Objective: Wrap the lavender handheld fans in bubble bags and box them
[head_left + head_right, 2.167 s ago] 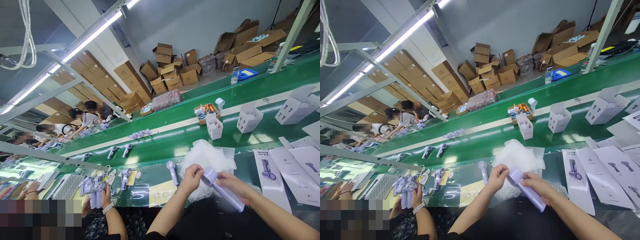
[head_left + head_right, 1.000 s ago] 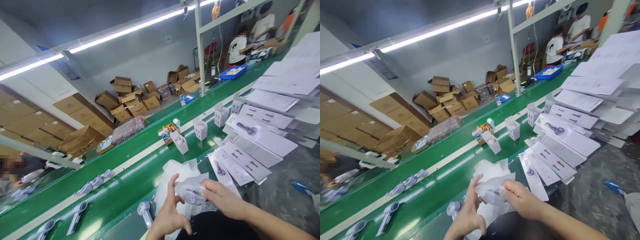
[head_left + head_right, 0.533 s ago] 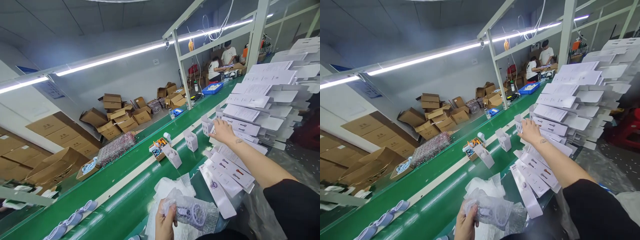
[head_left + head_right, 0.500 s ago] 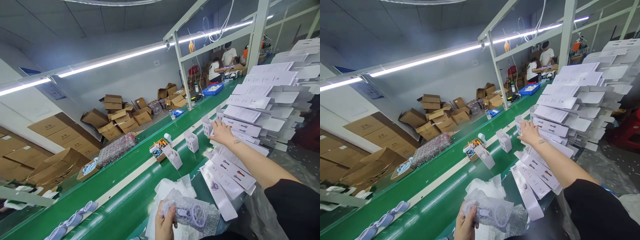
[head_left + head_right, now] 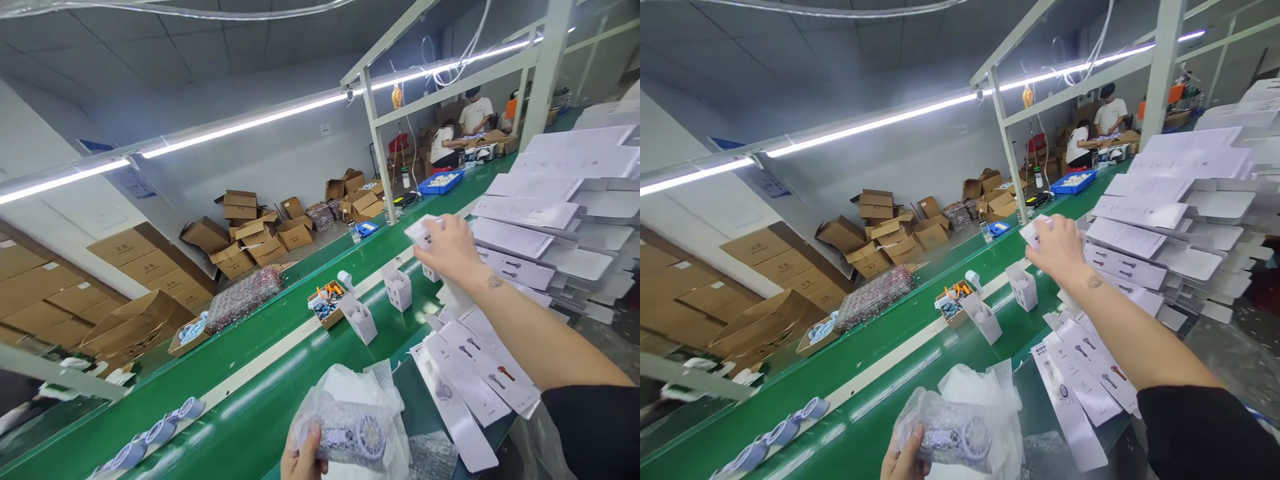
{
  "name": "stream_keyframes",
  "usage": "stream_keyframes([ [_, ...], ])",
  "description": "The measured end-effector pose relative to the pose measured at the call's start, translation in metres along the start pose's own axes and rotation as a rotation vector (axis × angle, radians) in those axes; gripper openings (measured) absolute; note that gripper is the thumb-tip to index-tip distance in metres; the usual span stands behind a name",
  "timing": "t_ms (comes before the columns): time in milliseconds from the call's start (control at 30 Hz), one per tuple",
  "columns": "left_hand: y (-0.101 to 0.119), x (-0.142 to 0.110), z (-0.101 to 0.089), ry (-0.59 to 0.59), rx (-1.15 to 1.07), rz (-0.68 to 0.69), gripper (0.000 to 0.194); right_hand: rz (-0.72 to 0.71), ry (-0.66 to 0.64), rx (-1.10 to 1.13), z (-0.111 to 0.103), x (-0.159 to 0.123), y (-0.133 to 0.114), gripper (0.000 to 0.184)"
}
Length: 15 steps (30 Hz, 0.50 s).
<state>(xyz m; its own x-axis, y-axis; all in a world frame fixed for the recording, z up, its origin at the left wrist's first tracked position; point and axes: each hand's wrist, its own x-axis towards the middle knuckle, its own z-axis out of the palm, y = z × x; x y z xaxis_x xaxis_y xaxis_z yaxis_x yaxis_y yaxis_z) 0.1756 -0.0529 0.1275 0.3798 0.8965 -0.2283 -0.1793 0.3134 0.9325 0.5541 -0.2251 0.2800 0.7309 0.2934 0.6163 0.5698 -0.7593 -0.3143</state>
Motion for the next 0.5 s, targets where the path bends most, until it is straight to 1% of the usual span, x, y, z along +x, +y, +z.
stream_keyframes([
  [33, 0.007, 0.003, 0.0, 0.013, -0.049, 0.009, 0.049, 0.039, 0.067, 0.158, -0.005, -0.001, -0.008, 0.054],
  [67, 0.016, 0.005, 0.001, 0.022, -0.11, 0.013, 0.047, 0.114, 0.088, 0.351, -0.004, -0.006, -0.017, 0.057],
  [100, 0.026, 0.008, 0.003, 0.026, -0.175, 0.018, 0.044, 0.219, 0.045, 0.574, 0.001, -0.014, -0.025, 0.056],
  [133, 0.035, 0.01, 0.005, 0.028, -0.242, 0.028, 0.041, 0.34, -0.063, 0.825, 0.012, -0.027, -0.035, 0.054],
  [167, 0.045, 0.011, 0.009, 0.033, -0.309, 0.047, 0.037, 0.472, -0.213, 1.079, 0.026, -0.044, -0.045, 0.049],
  [200, 0.053, 0.013, 0.013, 0.04, -0.371, 0.074, 0.035, 0.606, -0.394, 1.332, 0.042, -0.064, -0.055, 0.044],
  [233, 0.06, 0.014, 0.017, 0.048, -0.426, 0.104, 0.032, 0.713, -0.588, 1.534, 0.06, -0.087, -0.065, 0.042],
  [267, 0.065, 0.015, 0.022, 0.055, -0.468, 0.13, 0.031, 0.837, -0.709, 1.646, 0.076, -0.111, -0.075, 0.041],
  [333, 0.071, 0.018, 0.028, 0.068, -0.52, 0.169, 0.028, 0.983, -0.9, 1.813, 0.103, -0.158, -0.09, 0.041],
  [400, 0.074, 0.022, 0.026, 0.089, -0.55, 0.182, 0.024, 1.086, -1.022, 1.913, 0.119, -0.195, -0.1, 0.042],
  [433, 0.075, 0.025, 0.022, 0.108, -0.565, 0.183, 0.022, 1.13, -1.068, 1.941, 0.123, -0.209, -0.101, 0.042],
  [500, 0.082, 0.03, 0.008, 0.16, -0.594, 0.17, 0.018, 1.193, -1.118, 1.966, 0.128, -0.229, -0.101, 0.046],
])
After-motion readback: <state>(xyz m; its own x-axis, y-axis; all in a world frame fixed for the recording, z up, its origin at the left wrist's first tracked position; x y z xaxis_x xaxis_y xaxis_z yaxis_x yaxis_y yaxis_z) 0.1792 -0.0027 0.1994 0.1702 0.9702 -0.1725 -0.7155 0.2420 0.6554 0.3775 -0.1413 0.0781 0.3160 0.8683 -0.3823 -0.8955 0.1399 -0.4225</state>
